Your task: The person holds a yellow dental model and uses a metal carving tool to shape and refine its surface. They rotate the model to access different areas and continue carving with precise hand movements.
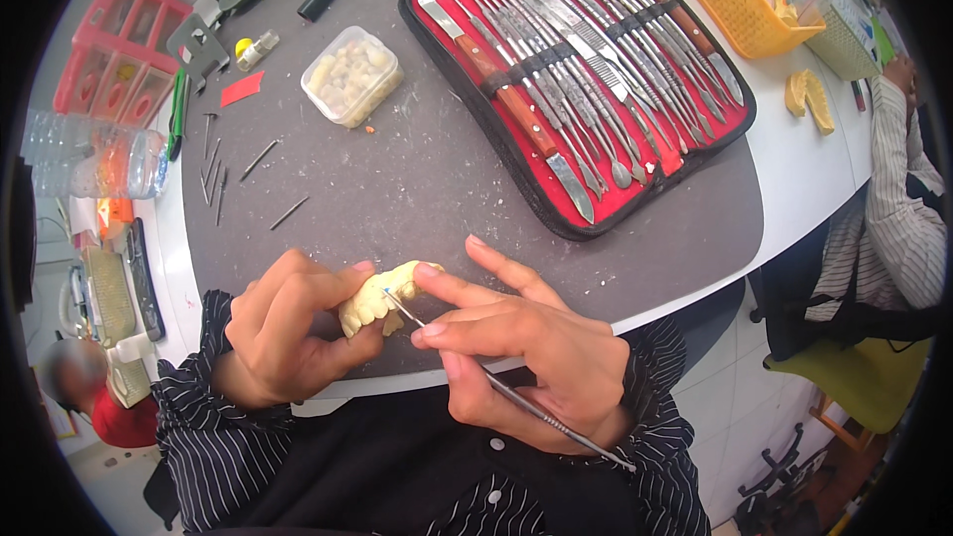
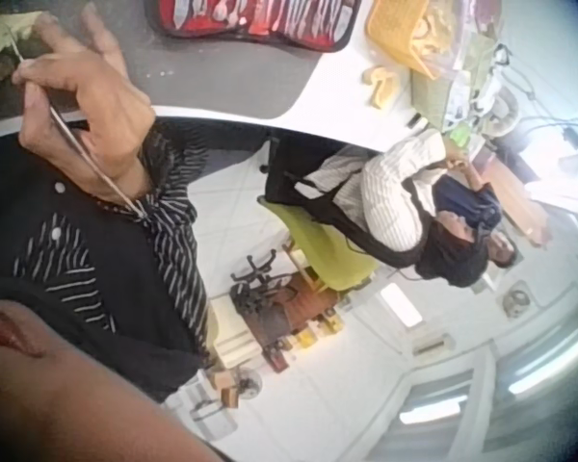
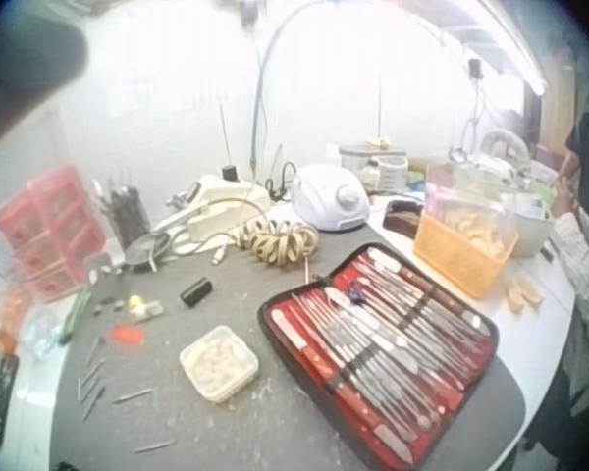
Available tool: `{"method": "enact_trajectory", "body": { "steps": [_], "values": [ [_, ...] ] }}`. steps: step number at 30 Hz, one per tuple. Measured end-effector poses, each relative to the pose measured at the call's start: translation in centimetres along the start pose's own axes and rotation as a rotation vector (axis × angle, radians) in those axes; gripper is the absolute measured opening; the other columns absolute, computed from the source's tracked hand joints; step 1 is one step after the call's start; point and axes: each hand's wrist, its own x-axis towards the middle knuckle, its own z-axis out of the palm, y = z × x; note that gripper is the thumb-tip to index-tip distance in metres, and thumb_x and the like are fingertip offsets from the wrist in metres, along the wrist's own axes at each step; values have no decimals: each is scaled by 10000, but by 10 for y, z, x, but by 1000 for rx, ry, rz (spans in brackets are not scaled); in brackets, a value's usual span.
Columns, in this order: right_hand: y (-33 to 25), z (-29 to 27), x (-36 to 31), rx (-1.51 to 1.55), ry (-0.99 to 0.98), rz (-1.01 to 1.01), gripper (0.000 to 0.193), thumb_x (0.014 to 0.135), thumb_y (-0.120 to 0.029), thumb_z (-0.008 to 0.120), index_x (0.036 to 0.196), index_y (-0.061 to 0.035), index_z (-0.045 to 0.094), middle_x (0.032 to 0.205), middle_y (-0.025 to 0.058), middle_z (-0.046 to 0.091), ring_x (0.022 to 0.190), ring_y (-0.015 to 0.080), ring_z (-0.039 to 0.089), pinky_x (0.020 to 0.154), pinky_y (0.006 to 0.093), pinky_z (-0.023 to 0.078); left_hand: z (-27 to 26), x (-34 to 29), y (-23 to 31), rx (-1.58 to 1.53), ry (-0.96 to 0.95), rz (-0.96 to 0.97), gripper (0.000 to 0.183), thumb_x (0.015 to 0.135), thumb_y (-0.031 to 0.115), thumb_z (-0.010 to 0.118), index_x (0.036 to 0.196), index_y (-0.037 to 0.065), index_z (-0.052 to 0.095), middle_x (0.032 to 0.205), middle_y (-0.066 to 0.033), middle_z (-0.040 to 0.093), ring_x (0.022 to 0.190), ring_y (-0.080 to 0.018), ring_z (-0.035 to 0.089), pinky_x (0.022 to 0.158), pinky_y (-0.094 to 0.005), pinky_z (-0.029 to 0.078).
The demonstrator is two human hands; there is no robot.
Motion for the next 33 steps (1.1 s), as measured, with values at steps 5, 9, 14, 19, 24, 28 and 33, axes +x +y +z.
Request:
{"method": "enact_trajectory", "body": {
  "steps": [5, 9, 14, 19, 24, 28, 33],
  "values": [
    [-1, -2, 2, -24, -27, 0, 122, 833, 25, 575, 947, -17, 590, 851, 158, 718, 1066, 355, 642, 1080, 590, 292, 6, -3, -1, 59, 72, 38, 352, 605, 57, 776, 935, -13, 672, 683, -33, 527, 477, -108, 521, 404, -242, 429],
    [5, -1, 1, -9, 1, -11, 106, 842, 15, 576, 942, -18, 594, 836, 168, 716, 1048, 349, 652, 1082, 593, 286, 7, -4, 2, 89, 75, 42, 356, 597, 68, 771, 932, -9, 677, 678, -28, 524, 465, -106, 511, 397, -237, 424],
    [3, -6, 1, 80, -33, 12, 93, 853, -7, 579, 943, -24, 597, 805, 169, 713, 1043, 349, 653, 1094, 595, 259, 4, -4, 5, 118, 56, 54, 371, 582, 75, 774, 931, -11, 679, 675, -25, 526, 461, -105, 508, 394, -235, 425],
    [4, -4, -1, 83, -14, 19, 97, 862, -10, 573, 956, -26, 592, 797, 163, 712, 1052, 348, 649, 1102, 594, 242, 6, -1, 5, 104, 70, 45, 372, 589, 76, 772, 937, -13, 677, 670, -26, 526, 463, -102, 513, 392, -233, 426],
    [4, -9, 2, 81, -54, 13, 104, 866, -6, 570, 967, -27, 586, 814, 162, 714, 1067, 343, 643, 1108, 594, 229, 5, -1, 4, 97, 41, 55, 367, 600, 74, 772, 944, -9, 675, 670, -26, 524, 464, -103, 513, 395, -232, 428],
    [2, -10, 5, 41, -82, 16, 108, 863, 3, 565, 964, -29, 587, 820, 161, 715, 1074, 340, 640, 1114, 597, 211, 5, 0, 6, 104, 36, 41, 365, 607, 77, 775, 948, -5, 676, 670, -25, 522, 466, -102, 514, 394, -234, 426],
    [4, -9, 2, 92, -70, 28, 120, 843, 18, 582, 953, -27, 595, 820, 161, 716, 1075, 345, 639, 1116, 599, 201, 5, -1, 3, 72, 32, 42, 382, 603, 77, 781, 961, -5, 676, 664, -20, 505, 466, -101, 513, 396, -236, 426]
  ]
}}
